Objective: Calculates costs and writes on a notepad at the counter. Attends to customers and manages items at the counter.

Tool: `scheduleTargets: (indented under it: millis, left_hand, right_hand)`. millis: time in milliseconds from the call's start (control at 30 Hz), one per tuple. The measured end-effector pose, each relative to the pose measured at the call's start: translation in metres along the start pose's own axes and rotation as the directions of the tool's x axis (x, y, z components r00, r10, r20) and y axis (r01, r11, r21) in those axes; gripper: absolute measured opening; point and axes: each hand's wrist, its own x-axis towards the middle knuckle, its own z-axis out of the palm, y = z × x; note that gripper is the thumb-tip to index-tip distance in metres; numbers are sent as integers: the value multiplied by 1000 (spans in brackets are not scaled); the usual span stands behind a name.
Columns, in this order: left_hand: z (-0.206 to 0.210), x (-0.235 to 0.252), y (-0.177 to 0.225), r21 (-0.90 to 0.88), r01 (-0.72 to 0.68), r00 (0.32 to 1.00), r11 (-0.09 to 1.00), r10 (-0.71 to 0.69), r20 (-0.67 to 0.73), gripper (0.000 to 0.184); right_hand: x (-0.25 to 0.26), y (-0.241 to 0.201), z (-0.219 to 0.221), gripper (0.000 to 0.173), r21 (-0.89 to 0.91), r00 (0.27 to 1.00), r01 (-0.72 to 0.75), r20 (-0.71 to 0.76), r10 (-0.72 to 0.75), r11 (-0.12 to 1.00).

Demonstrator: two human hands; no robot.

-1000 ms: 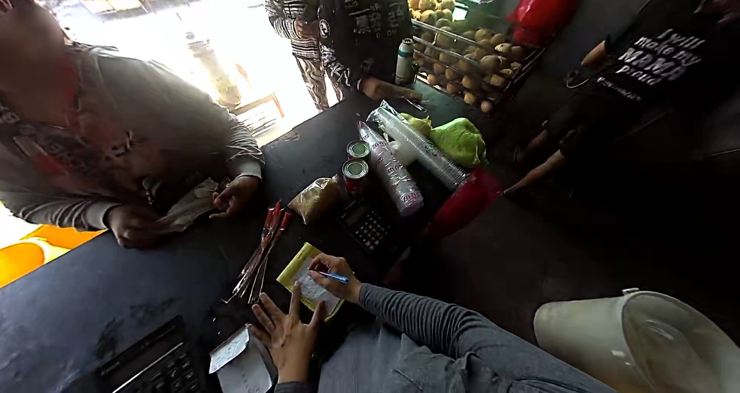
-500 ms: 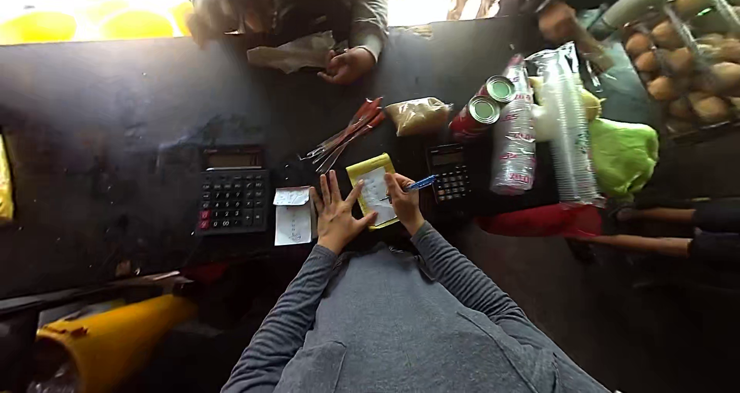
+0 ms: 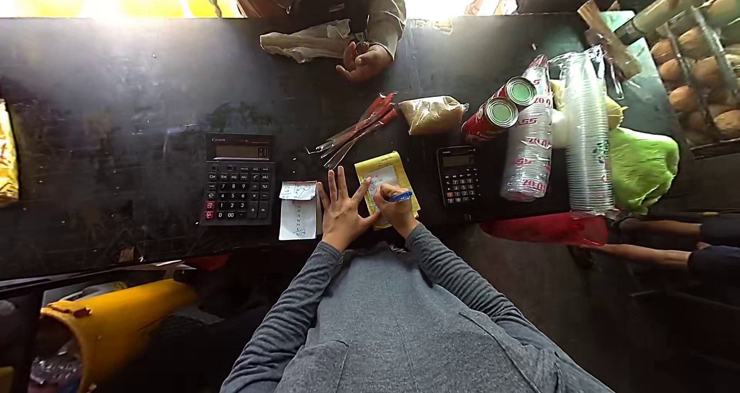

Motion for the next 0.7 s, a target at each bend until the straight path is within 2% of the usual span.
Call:
scheduleTargets:
  millis: [233,367,700]
  left_hand:
    - [0,-1,0,-5,-3,1000,1000,3,2,89]
    - [0,-1,-1,-33,-8,1000,999,7,-11,88]
    - [1,-1,1,-27,-8,1000,1000,7,-10,88]
  right_hand:
    - [-1,-1,0,33,-10,1000,-17,-13,16,1000]
    - [-1,2,1,28,24,1000,-16,-13,16,1000]
    - [0,3,-1,31,-13,1000,-17,-19,16,1000]
